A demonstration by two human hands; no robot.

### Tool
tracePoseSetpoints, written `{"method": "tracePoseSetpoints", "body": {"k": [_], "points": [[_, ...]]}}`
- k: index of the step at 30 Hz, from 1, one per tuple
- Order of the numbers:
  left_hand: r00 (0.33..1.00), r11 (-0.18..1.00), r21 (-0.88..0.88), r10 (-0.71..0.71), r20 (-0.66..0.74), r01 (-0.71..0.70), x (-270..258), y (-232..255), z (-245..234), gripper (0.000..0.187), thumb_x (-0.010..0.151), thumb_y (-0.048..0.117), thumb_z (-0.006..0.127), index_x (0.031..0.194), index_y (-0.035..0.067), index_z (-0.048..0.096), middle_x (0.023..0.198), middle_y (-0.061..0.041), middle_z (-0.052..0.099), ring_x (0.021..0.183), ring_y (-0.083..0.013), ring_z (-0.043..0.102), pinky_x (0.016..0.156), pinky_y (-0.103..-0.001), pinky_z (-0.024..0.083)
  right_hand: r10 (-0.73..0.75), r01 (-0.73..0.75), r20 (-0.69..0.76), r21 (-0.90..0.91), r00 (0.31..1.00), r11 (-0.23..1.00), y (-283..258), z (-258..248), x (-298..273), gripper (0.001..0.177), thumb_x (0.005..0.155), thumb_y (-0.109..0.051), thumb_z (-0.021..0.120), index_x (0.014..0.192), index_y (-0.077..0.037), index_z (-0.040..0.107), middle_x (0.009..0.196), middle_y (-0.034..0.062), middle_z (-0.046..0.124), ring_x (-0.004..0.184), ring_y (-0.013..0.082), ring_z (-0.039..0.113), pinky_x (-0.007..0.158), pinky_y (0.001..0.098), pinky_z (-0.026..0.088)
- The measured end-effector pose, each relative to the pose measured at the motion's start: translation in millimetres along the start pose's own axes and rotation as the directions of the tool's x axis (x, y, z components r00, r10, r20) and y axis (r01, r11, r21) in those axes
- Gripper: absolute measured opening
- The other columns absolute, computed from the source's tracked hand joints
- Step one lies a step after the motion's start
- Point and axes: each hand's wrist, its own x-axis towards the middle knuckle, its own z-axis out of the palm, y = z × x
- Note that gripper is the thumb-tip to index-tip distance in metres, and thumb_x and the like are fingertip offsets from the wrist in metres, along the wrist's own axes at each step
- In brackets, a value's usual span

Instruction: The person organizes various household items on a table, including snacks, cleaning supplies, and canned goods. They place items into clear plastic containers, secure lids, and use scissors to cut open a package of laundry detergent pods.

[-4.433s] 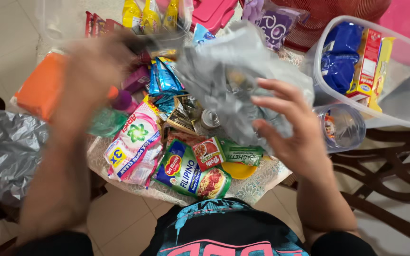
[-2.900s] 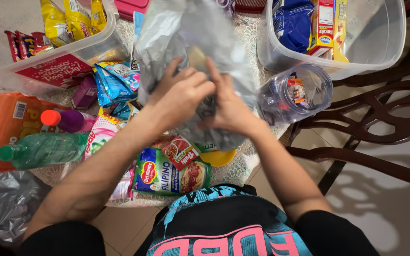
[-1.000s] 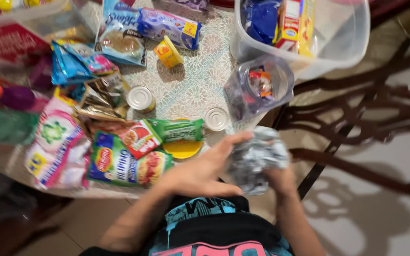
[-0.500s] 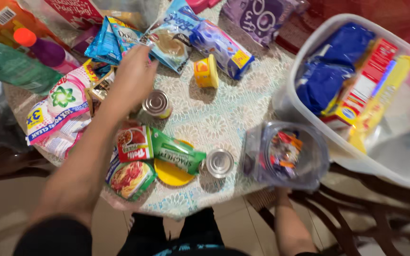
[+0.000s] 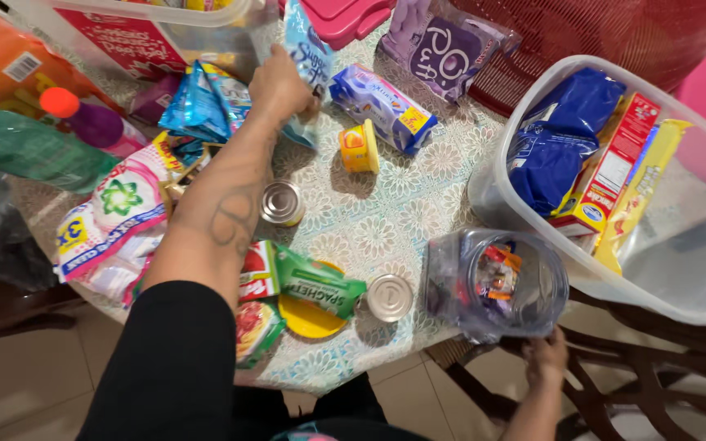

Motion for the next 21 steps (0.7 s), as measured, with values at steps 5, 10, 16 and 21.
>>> {"method": "tracePoseSetpoints", "body": {"k": [5, 10, 16, 21], "points": [[0.952, 0.951, -0.084, 0.29, -0.095, -0.298, -40, -22, -66, 0.09, 0.067, 0.025, 0.09, 0.133, -0.009, 0.039, 0.106, -0.032, 0.069, 0.103, -0.0502, 0.067, 0.09, -0.054, 0.053, -0.659, 0.642, -0.044, -0.19, 0.751, 0.743, -41, -84, -92, 0.027, 0.105, -0.009, 0.076, 0.117, 0.006, 0.058, 0.107, 0.014, 0.068, 0.096, 0.0251, 0.069, 0.083, 0.0341, 0.057], [0.538, 0.575, 0.043, 0.787, -0.302, -0.817, -117, -66, -152, 0.061, 0.084, 0.009, 0.066, 0.14, -0.005, 0.049, 0.092, -0.022, 0.07, 0.081, -0.0439, 0.068, 0.068, -0.055, 0.053, -0.9, 0.865, -0.146, -0.248, 0.412, 0.436, -190, 27, -243, 0.043, 0.102, -0.014, 0.07, 0.136, 0.001, 0.047, 0.132, 0.0149, 0.056, 0.117, 0.0269, 0.058, 0.102, 0.0394, 0.047], [0.004, 0.02, 0.066, 0.974, -0.226, -0.998, -153, -119, -270, 0.03, 0.097, 0.017, 0.064, 0.127, 0.016, 0.065, 0.087, -0.002, 0.069, 0.083, -0.0265, 0.069, 0.072, -0.045, 0.052, -0.765, 0.977, 0.641, 0.115, 0.064, 0.178, -319, 308, -452, 0.083, 0.081, -0.01, 0.076, 0.153, 0.0, 0.036, 0.157, 0.0122, 0.043, 0.145, 0.0248, 0.047, 0.126, 0.0413, 0.035], [-0.046, 0.186, 0.481, 0.902, -0.429, -0.857, -39, -198, -317, 0.012, 0.078, 0.017, 0.066, 0.086, 0.008, 0.066, 0.095, -0.01, 0.072, 0.088, -0.0306, 0.07, 0.076, -0.046, 0.054, -0.684, 0.974, 0.696, 0.108, -0.218, -0.2, -375, 443, -475, 0.04, 0.095, -0.008, 0.077, 0.133, -0.004, 0.064, 0.137, 0.0149, 0.069, 0.127, 0.0269, 0.068, 0.108, 0.0351, 0.053]]}}
